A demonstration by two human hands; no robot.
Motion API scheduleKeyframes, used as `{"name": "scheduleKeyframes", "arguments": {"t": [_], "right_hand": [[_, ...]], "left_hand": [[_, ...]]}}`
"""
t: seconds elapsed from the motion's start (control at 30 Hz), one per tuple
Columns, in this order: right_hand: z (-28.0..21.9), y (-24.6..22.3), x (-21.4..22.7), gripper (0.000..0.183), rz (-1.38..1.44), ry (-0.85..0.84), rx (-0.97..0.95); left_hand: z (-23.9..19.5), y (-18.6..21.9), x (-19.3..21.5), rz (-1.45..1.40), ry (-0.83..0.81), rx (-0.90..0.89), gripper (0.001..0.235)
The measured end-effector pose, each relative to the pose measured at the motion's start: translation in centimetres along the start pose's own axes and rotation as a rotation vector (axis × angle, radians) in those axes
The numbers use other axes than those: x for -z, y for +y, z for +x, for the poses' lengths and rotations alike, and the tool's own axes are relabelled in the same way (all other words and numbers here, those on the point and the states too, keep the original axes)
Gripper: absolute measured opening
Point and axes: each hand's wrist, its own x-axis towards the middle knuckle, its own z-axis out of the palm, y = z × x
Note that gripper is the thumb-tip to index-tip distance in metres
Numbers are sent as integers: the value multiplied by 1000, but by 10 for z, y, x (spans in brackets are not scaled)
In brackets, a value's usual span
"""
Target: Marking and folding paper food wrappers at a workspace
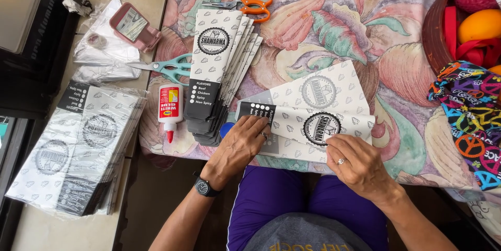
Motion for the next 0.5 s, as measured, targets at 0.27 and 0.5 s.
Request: {"name": "scheduleKeyframes", "arguments": {"t": [0.27, 0.5], "right_hand": [[13, -2, 32, 8, 188, -65, -118], [6, -4, 37, 22, 192, -83, -175]], "left_hand": [[-17, -5, -23, -107, -35, 24, 33], [-13, 32, -31, 121, -327, 185, 14]]}}
